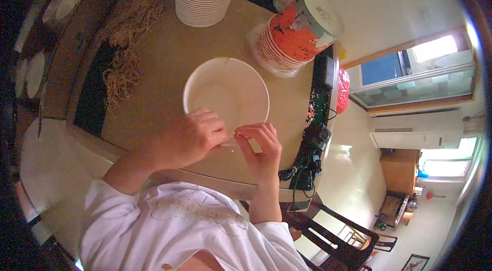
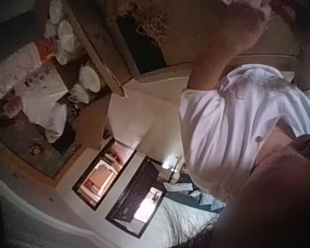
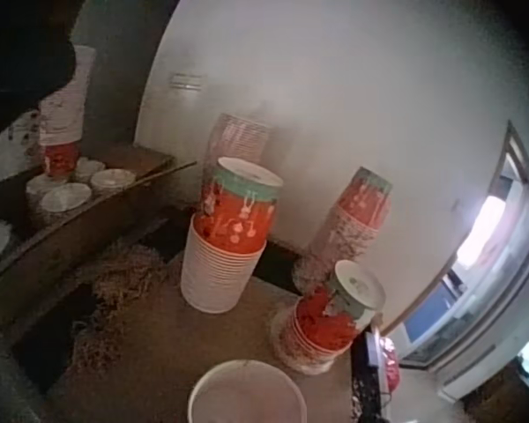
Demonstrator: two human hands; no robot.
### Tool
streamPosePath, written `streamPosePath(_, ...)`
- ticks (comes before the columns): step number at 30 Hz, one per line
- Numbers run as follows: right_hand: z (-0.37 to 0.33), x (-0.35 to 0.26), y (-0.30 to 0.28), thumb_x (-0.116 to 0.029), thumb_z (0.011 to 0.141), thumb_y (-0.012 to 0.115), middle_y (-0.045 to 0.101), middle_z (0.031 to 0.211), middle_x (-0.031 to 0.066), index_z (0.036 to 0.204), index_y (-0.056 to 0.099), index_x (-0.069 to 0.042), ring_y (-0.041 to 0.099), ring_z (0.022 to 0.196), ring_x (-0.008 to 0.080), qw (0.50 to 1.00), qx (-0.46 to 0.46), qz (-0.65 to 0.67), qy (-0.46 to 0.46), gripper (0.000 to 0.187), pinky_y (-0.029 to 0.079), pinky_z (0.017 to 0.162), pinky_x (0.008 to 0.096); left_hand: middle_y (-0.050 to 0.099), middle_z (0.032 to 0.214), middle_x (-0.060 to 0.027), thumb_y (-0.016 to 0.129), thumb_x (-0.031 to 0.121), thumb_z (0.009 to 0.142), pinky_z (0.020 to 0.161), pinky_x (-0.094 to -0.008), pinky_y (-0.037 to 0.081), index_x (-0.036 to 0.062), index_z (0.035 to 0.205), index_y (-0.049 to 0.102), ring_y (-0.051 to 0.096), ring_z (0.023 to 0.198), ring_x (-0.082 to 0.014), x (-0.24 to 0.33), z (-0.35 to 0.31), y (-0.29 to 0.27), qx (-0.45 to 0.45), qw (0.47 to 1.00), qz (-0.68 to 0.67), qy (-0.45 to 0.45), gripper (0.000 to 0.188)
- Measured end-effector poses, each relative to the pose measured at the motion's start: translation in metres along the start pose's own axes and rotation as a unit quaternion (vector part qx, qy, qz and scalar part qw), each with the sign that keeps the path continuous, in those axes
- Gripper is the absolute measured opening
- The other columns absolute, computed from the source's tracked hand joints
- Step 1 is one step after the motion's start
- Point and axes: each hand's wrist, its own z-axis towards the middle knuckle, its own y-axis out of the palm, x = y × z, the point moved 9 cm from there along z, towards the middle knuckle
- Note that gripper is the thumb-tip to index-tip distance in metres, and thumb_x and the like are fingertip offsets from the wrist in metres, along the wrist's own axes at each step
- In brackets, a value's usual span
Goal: Secure rubber bands around the rims of paper bowls and stack them.
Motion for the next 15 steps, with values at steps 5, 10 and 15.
streamPosePath(5, -0.005, 0.007, 0.002, 0.003, 0.071, 0.072, 0.068, 0.081, 0.0042, 0.082, 0.068, -0.004, 0.060, 0.076, 0.0179, 0.999, 0.004, 0.027, 0.037, 0.014, 0.044, 0.076, 0.0299, 0.057, 0.082, -0.0105, 0.064, 0.006, 0.078, 0.075, -0.0382, 0.049, 0.0032, 0.081, 0.059, 0.058, 0.084, -0.0275, -0.011, -0.001, 0.003, 0.038, 0.981, -0.188, -0.012, 0.006)
streamPosePath(10, -0.006, 0.011, 0.002, 0.004, 0.071, 0.071, 0.067, 0.080, 0.0046, 0.082, 0.068, -0.003, 0.059, 0.076, 0.0179, 0.997, 0.011, 0.042, 0.063, 0.014, 0.045, 0.074, 0.0292, 0.057, 0.086, -0.0104, 0.064, 0.001, 0.077, 0.074, -0.0390, 0.048, 0.0022, 0.082, 0.053, 0.059, 0.084, -0.0281, -0.014, 0.003, -0.002, 0.051, 0.966, -0.252, -0.032, 0.012)
streamPosePath(15, -0.005, 0.004, 0.003, 0.007, 0.070, 0.071, 0.066, 0.079, 0.0055, 0.083, 0.068, -0.002, 0.060, 0.078, 0.0190, 0.999, 0.003, 0.052, -0.001, 0.016, 0.046, 0.075, 0.0295, 0.057, 0.081, -0.0113, 0.063, 0.000, 0.078, 0.066, -0.0387, 0.048, 0.0020, 0.083, 0.051, 0.060, 0.075, -0.0290, -0.020, 0.004, 0.004, 0.034, 0.952, -0.287, -0.097, 0.013)
